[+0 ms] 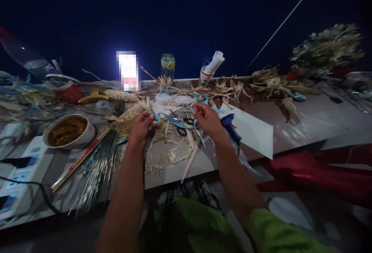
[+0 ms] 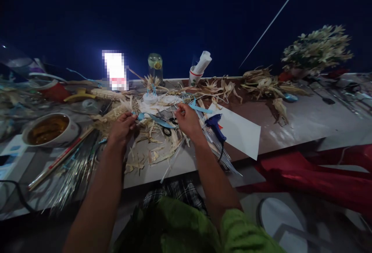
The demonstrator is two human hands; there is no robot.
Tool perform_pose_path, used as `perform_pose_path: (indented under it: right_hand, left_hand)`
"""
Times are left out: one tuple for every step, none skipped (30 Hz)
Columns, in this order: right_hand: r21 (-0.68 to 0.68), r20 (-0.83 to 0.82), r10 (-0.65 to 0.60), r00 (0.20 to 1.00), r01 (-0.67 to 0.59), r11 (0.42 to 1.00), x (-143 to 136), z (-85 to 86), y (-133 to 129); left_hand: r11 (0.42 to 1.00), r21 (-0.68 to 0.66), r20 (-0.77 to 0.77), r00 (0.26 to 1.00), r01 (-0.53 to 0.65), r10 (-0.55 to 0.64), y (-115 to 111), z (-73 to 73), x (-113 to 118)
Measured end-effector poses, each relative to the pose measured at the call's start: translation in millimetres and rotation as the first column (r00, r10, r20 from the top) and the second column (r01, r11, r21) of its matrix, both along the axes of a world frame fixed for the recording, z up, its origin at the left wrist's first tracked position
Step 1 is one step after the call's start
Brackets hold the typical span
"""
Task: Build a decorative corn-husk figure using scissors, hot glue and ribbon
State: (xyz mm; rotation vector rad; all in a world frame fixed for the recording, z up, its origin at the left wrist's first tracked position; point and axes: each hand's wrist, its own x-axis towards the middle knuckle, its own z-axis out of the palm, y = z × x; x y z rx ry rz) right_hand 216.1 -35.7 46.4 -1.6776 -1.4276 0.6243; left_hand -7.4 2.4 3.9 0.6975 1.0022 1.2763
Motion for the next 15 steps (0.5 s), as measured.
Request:
perform_pose_path:
  right_hand:
    - [0.03, -0.001, -0.023, 1.0, 0.023, 0.999, 3, 1.8, -7]
    - [0.059, 0.011, -0.048, 0.999, 0.047, 0.997, 6, 4.0, -14]
    - [0.084, 0.032, -0.07, 0.997, 0.067, 0.994, 9, 6.4, -20]
    - [0.104, 0.053, -0.089, 0.995, 0.083, 0.991, 13, 8.6, -25]
    - [0.116, 0.075, -0.098, 0.992, 0.089, 0.989, 16, 10.7, -29]
    - [0.12, 0.092, -0.098, 0.991, 0.086, 0.989, 19, 12.3, -32]
    - [0.115, 0.104, -0.087, 0.991, 0.075, 0.99, 21, 13.6, -34]
    - [0.095, 0.116, -0.06, 0.991, 0.049, 0.994, 22, 14.5, -35]
    - [0.06, 0.131, -0.012, 0.991, 0.004, 0.998, 22, 15.1, -36]
    - [0.008, 0.151, 0.062, 0.987, -0.064, 0.998, 20, 15.2, -36]
    - [-0.057, 0.168, 0.16, 0.973, -0.153, 0.987, 18, 15.1, -36]
    - [-0.13, 0.181, 0.274, 0.945, -0.253, 0.959, 13, 14.5, -36]
    - [-0.201, 0.191, 0.388, 0.902, -0.352, 0.914, 8, 13.6, -35]
    - [-0.259, 0.197, 0.489, 0.85, -0.436, 0.862, 2, 12.4, -34]
    - [-0.296, 0.207, 0.561, 0.801, -0.496, 0.816, -4, 10.8, -33]
  left_hand:
    - [1.0, -0.001, 0.008, 1.0, -0.015, 0.015, 0, 0.6, 0]
    - [1.0, -0.004, 0.015, 0.999, -0.03, 0.03, -1, 1.4, 0]
    - [0.999, -0.008, 0.019, 0.999, -0.042, 0.042, -1, 2.3, 0]
    - [0.999, -0.012, 0.022, 0.999, -0.049, 0.049, -2, 3.3, 1]
    - [0.998, -0.014, 0.023, 0.998, -0.054, 0.054, -2, 4.1, 1]
    - [0.998, -0.012, 0.025, 0.998, -0.058, 0.058, -2, 4.7, 1]
    - [0.998, -0.01, 0.027, 0.998, -0.057, 0.057, -2, 5.0, 1]
    - [0.999, -0.008, 0.029, 0.998, -0.053, 0.053, -2, 4.9, 1]
    - [0.999, -0.005, 0.032, 0.998, -0.052, 0.052, -1, 4.5, 1]
    - [0.998, -0.002, 0.036, 0.998, -0.056, 0.056, -1, 3.9, 1]
    - [0.998, 0.001, 0.039, 0.997, -0.062, 0.062, 0, 3.3, 1]
    - [0.998, 0.005, 0.044, 0.997, -0.066, 0.066, 0, 2.6, 1]
    - [0.997, 0.009, 0.05, 0.996, -0.071, 0.071, 1, 2.0, 2]
    - [0.997, 0.014, 0.056, 0.996, -0.074, 0.073, 1, 1.6, 2]
    - [0.997, 0.017, 0.058, 0.996, -0.076, 0.074, 1, 1.5, 3]
